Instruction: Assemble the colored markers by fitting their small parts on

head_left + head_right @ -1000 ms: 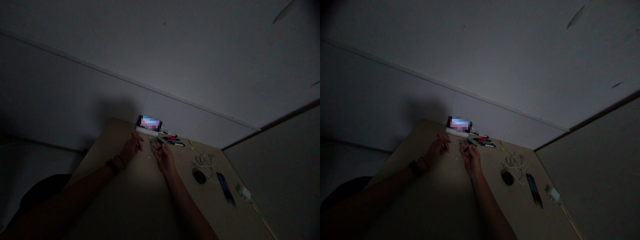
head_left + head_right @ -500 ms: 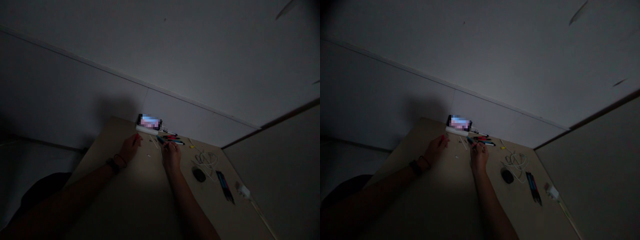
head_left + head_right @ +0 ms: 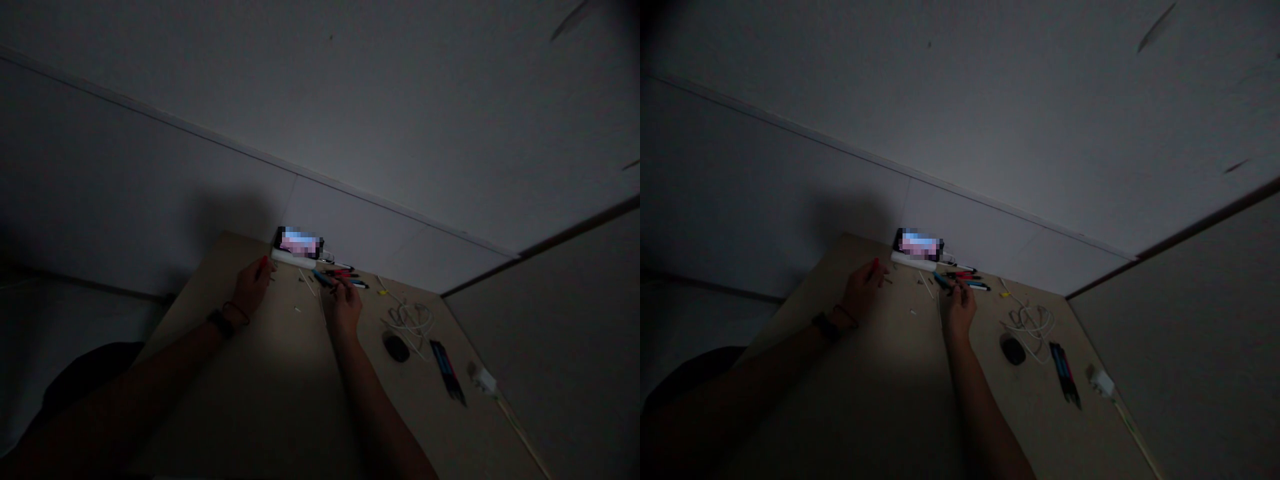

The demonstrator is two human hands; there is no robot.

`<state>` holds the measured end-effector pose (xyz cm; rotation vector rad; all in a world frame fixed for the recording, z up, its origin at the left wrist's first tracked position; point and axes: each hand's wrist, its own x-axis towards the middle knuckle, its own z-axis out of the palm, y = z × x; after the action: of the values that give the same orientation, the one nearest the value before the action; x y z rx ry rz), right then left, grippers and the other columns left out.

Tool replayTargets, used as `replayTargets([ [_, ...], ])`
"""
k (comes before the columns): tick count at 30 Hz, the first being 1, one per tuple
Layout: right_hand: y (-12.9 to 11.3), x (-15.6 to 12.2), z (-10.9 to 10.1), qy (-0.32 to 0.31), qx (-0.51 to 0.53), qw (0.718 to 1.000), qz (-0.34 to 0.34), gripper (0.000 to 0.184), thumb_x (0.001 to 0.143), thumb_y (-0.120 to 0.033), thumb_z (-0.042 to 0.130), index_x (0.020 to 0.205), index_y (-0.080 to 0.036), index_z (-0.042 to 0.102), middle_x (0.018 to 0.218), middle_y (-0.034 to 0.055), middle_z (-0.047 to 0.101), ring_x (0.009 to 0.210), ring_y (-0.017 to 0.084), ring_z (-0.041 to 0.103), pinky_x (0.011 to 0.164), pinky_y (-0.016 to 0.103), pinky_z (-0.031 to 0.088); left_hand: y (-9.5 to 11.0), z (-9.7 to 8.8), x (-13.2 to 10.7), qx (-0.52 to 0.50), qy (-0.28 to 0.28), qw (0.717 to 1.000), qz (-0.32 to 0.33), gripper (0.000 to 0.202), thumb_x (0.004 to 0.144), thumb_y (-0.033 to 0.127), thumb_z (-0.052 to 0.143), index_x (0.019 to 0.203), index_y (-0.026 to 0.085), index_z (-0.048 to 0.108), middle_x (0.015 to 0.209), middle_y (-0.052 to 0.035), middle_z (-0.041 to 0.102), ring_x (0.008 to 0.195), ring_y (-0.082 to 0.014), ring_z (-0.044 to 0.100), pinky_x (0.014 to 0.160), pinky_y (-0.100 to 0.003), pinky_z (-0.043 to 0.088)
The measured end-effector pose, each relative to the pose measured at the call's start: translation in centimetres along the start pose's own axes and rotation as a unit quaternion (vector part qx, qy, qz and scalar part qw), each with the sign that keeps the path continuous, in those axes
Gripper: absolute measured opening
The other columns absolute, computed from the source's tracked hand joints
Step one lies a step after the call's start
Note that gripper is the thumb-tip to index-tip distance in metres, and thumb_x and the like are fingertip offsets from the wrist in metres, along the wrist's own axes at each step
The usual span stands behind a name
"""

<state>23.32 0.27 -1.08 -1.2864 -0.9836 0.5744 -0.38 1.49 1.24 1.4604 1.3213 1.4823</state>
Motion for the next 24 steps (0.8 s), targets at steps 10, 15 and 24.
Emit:
replayTargets([
  [10, -0.3, -0.1, 0.3, -0.015, -0.002, 1.0, 0.018, 0.037, 0.081, -0.049, 0.072, 0.097, -0.017, 0.062, 0.089, 0.0074, 0.078, 0.086, 0.022, 0.071, 0.08, 0.034, 0.051, -0.8, -1.7, 1.3, 0.174, 0.049, 0.984, 0.012, 0.033, 0.096, 0.042, 0.049, 0.076, 0.019, 0.062, 0.064, 0.0001, 0.057, 0.062, -0.016, 0.053, 0.06, -0.027, 0.039],
  [15, -0.3, 0.1, 0.3, -0.002, -0.002, 1.0, 0.018, 0.035, 0.081, -0.048, 0.069, 0.097, -0.017, 0.063, 0.093, 0.0092, 0.078, 0.086, 0.022, 0.07, 0.08, 0.034, 0.051, -1.4, -1.7, 1.3, 0.231, -0.039, 0.972, 0.016, 0.022, 0.092, 0.036, 0.055, 0.094, 0.019, 0.069, 0.077, -0.0039, 0.069, 0.07, -0.0182, 0.061, 0.064, -0.027, 0.042],
  [24, 0.0, -0.3, 0.3, -0.077, -0.157, 0.984, -0.018, 0.025, 0.088, -0.039, 0.054, 0.095, -0.019, 0.068, 0.09, 0.0065, 0.073, 0.085, 0.022, 0.064, 0.082, 0.035, 0.05, -1.5, -0.9, 0.5, 0.225, -0.147, 0.961, 0.066, 0.023, 0.086, 0.026, 0.059, 0.104, 0.022, 0.073, 0.086, -0.0047, 0.075, 0.076, -0.0208, 0.067, 0.07, -0.029, 0.048],
])
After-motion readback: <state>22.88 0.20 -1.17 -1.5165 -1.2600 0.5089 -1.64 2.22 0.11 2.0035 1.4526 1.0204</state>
